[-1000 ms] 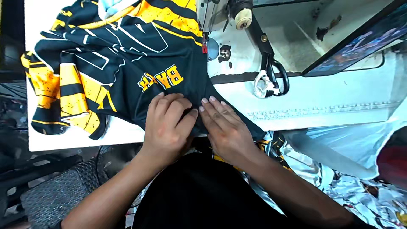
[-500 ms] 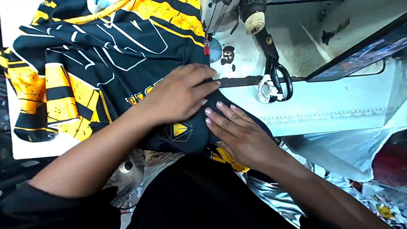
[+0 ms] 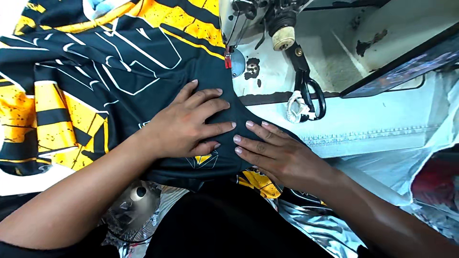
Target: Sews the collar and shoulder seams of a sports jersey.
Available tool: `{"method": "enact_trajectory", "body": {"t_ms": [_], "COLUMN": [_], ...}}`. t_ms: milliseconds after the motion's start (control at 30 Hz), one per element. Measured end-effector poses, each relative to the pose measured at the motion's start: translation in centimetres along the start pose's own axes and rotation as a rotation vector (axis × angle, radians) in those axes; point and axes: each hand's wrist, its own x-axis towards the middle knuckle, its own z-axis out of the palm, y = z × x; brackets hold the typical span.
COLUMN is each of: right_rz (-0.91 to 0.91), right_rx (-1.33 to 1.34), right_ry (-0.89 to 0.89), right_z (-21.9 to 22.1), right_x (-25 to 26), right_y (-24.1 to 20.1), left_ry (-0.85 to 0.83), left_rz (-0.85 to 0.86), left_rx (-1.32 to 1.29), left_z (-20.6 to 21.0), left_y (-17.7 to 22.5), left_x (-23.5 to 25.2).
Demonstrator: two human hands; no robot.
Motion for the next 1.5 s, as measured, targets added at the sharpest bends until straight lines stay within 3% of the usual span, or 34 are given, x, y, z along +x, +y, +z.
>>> {"method": "enact_trajectory", "body": {"t_ms": [1133, 1233, 1400, 1500], "right_rz": [-0.032, -0.016, 0.105, 0.151], "right_rx": [0.095, 0.181, 0.357, 0.401], "right_ry": [0.050, 0.082, 0.162, 0.168], "right_z": [-1.9, -2.0, -2.1, -2.3], "right_x": [7.2, 7.8, 8.4, 8.8], "right_y": [10.5, 10.8, 10.4, 10.3], "left_ry": [0.009, -0.036, 0.330, 0.370], "left_rz": [-0.122, -0.266, -0.532, -0.581], "left_rx": [0.075, 0.159, 0.130, 0.179], "left_z": [-2.4, -3.4, -0.9, 1.9], "left_y": [-9.7, -7.3, 4.6, 4.9], "left_x": [4.0, 4.4, 4.4, 3.9]}}
